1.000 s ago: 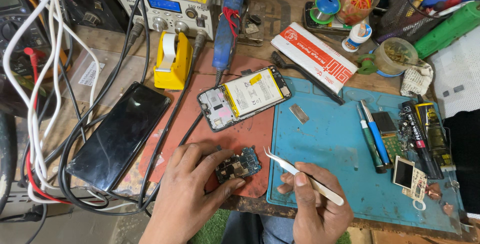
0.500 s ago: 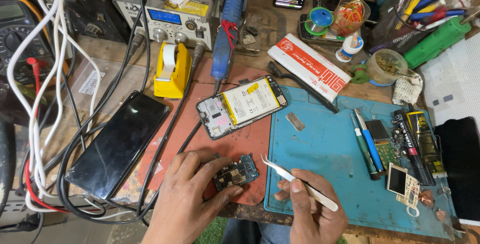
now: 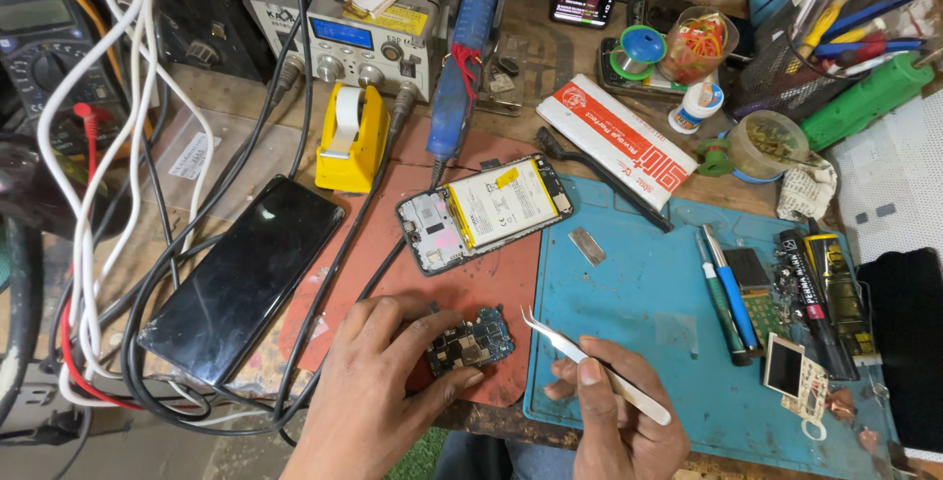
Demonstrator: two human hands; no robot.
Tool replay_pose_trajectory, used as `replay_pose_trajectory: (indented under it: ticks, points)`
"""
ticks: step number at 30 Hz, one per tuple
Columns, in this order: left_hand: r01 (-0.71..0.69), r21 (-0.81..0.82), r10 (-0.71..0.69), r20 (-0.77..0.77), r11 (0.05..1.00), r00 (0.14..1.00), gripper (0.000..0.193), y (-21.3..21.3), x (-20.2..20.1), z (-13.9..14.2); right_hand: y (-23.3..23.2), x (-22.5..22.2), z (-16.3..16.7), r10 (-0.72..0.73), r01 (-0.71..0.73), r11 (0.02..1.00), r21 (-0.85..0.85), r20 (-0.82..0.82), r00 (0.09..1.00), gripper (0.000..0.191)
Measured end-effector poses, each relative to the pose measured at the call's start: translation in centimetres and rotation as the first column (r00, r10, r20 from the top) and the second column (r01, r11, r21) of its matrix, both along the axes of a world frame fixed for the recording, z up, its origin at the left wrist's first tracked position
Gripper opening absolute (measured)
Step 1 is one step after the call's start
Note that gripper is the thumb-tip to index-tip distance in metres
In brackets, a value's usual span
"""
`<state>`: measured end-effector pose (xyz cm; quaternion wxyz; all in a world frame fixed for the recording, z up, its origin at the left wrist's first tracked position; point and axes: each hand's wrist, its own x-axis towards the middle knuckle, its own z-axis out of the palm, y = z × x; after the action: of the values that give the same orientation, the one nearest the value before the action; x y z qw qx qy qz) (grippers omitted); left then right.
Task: The person removes the battery from a disassembled smartphone and then uses tweezers and a thin metal tool to manipulate components on the motherboard. The battery is set aside, and the motherboard is held and probed throughout the clip.
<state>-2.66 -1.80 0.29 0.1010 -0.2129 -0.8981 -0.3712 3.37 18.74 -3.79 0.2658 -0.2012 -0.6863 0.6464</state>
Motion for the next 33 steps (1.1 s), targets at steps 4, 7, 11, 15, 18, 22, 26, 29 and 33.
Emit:
replay_pose_trajectory:
  ticks: [4, 7, 11, 15, 18, 22, 26, 29, 33]
  points:
    - [-0.006, -0.007, 0.006, 0.018, 1.000, 1.000, 0.049, -0.06, 0.20, 0.01, -0.15, 0.16, -0.09, 0.004, -0.004, 1.000, -0.005, -0.023, 1.000, 0.024]
    - [-0.009, -0.012, 0.009, 0.015, 1.000, 1.000, 0.050, 0.00, 0.20, -0.05, -0.28, 0.29, -0.12, 0.009, -0.010, 1.000, -0.015, -0.058, 0.998, 0.024]
    - [-0.013, -0.029, 0.013, 0.030, 0.999, 0.999, 0.050, -0.01, 0.17, -0.08, -0.29, 0.29, -0.05, 0.005, -0.005, 1.000, -0.001, -0.044, 0.999, 0.023]
    - [-0.018, -0.023, 0.019, 0.035, 1.000, 0.999, 0.050, 0.03, 0.13, -0.07, -0.21, 0.17, -0.05, -0.006, 0.006, 1.000, -0.014, -0.018, 1.000, 0.022]
    - [-0.017, -0.026, 0.018, 0.038, 1.000, 0.999, 0.050, 0.05, 0.12, -0.11, -0.24, 0.20, -0.19, -0.011, 0.010, 1.000, -0.008, -0.028, 1.000, 0.023]
    - [-0.021, -0.029, 0.022, 0.054, 0.999, 0.998, 0.050, 0.04, 0.17, -0.15, -0.16, 0.27, -0.30, -0.013, 0.013, 1.000, -0.007, 0.000, 1.000, 0.024]
    - [-0.013, -0.018, 0.013, 0.032, 1.000, 0.999, 0.050, -0.01, 0.16, -0.15, -0.17, 0.21, -0.20, -0.011, 0.011, 1.000, -0.008, 0.004, 1.000, 0.024]
    - [-0.007, -0.016, 0.008, 0.024, 1.000, 1.000, 0.050, -0.02, 0.10, -0.23, -0.17, 0.16, -0.09, -0.017, 0.017, 1.000, -0.002, 0.026, 1.000, 0.024]
    - [-0.005, -0.017, 0.005, 0.021, 1.000, 1.000, 0.050, -0.10, 0.09, -0.49, -0.16, 0.16, -0.21, -0.005, 0.005, 1.000, -0.008, 0.014, 1.000, 0.024]
